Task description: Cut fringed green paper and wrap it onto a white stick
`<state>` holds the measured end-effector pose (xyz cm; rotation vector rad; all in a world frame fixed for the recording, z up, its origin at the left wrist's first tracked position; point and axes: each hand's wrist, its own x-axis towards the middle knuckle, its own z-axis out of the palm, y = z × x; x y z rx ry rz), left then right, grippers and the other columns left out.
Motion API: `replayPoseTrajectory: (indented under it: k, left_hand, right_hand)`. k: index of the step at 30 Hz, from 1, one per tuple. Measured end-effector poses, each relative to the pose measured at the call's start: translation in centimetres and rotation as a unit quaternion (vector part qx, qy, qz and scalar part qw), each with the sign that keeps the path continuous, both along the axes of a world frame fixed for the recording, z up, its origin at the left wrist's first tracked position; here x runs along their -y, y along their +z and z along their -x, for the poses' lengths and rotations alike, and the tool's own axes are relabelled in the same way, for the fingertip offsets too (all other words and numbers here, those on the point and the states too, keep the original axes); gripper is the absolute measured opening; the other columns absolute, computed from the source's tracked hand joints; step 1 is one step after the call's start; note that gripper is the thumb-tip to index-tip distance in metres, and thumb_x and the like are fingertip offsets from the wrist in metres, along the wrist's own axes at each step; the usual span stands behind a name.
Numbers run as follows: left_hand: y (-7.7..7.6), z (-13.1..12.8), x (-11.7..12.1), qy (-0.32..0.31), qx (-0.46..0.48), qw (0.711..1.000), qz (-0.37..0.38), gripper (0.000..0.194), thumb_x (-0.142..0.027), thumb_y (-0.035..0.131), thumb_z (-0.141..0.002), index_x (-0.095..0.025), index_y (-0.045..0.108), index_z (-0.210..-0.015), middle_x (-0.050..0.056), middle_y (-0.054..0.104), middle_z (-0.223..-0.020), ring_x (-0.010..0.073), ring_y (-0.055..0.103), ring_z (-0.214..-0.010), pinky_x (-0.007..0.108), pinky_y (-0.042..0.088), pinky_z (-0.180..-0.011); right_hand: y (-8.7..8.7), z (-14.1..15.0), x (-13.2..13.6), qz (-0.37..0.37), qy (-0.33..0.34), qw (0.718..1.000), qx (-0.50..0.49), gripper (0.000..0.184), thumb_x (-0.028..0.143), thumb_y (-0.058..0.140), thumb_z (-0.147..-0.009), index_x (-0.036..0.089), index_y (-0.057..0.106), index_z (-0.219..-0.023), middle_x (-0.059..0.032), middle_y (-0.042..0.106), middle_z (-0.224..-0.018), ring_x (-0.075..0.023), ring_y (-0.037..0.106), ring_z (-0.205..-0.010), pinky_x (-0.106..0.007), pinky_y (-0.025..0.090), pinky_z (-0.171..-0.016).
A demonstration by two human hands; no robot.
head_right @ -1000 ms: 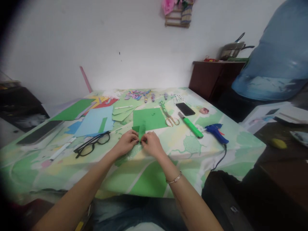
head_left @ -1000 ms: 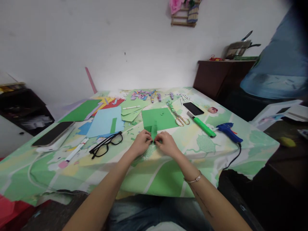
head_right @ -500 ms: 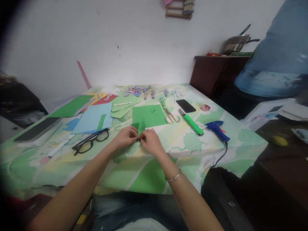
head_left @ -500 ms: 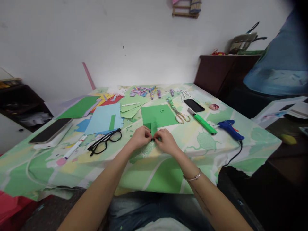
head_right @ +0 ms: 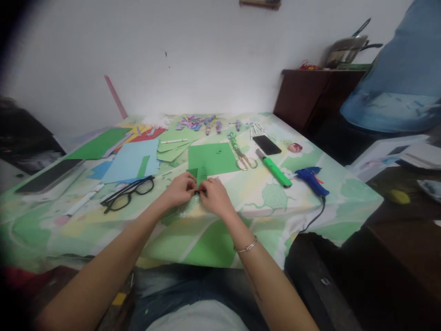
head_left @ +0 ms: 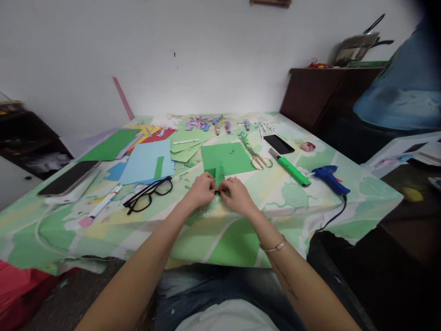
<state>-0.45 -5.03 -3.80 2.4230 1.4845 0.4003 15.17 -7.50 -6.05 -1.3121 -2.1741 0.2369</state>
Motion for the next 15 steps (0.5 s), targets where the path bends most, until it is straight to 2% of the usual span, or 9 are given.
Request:
replayPoseTrajectory:
  k: [5, 10, 12, 15]
  left_hand:
    - [-0.31, -0.42, 0.09, 0.014, -0.005, 1.000, -0.009, 0.031, -0.030, 0.055, -0.088, -0.015, 0.055, -0.116, 0.010, 0.058, -0.116, 0.0217, 0.059, -0.098, 0.042, 0.051, -0.081]
    - [-0.67, -0.90, 0.20, 0.029, -0.011, 0.999, -0.020, 0.031, -0.030, 0.055, -0.088, -0.016, 0.055, -0.115, 0.010, 0.057, -0.117, 0.0216, 0.059, -0.098, 0.041, 0.051, -0.082]
    - [-0.68, -1.01, 0.18, 0.034, -0.014, 0.999, -0.019, 0.031, -0.030, 0.056, -0.088, -0.015, 0.055, -0.115, 0.010, 0.057, -0.116, 0.0218, 0.059, -0.098, 0.041, 0.051, -0.081]
    - [-0.64, -1.03, 0.02, 0.041, -0.018, 0.999, -0.013, 0.031, -0.030, 0.055, -0.088, -0.015, 0.055, -0.115, 0.010, 0.057, -0.116, 0.0217, 0.059, -0.098, 0.041, 0.051, -0.081]
  right_hand:
    - [0.06, 0.08, 0.05, 0.000, 0.001, 1.000, -0.015, 0.008, 0.011, 0.056, -0.077, 0.016, 0.062, -0.078, -0.0058, 0.057, -0.078, -0.0200, 0.048, -0.081, -0.030, 0.035, -0.072]
    - [0.05, 0.04, 0.01, 0.003, -0.002, 1.000, -0.025, 0.007, 0.011, 0.057, -0.077, 0.015, 0.062, -0.078, -0.0047, 0.057, -0.077, -0.0185, 0.049, -0.080, -0.030, 0.037, -0.073]
    - [0.00, -0.02, -0.04, 0.004, -0.005, 1.000, -0.024, 0.003, 0.015, 0.058, -0.080, 0.014, 0.061, -0.080, -0.0030, 0.057, -0.079, -0.0174, 0.051, -0.081, -0.031, 0.040, -0.074]
    - [-0.14, -0.10, -0.13, 0.006, -0.009, 1.000, -0.022, 0.012, 0.025, 0.057, -0.085, 0.013, 0.060, -0.083, -0.0020, 0.058, -0.083, -0.0166, 0.055, -0.083, -0.034, 0.044, -0.076]
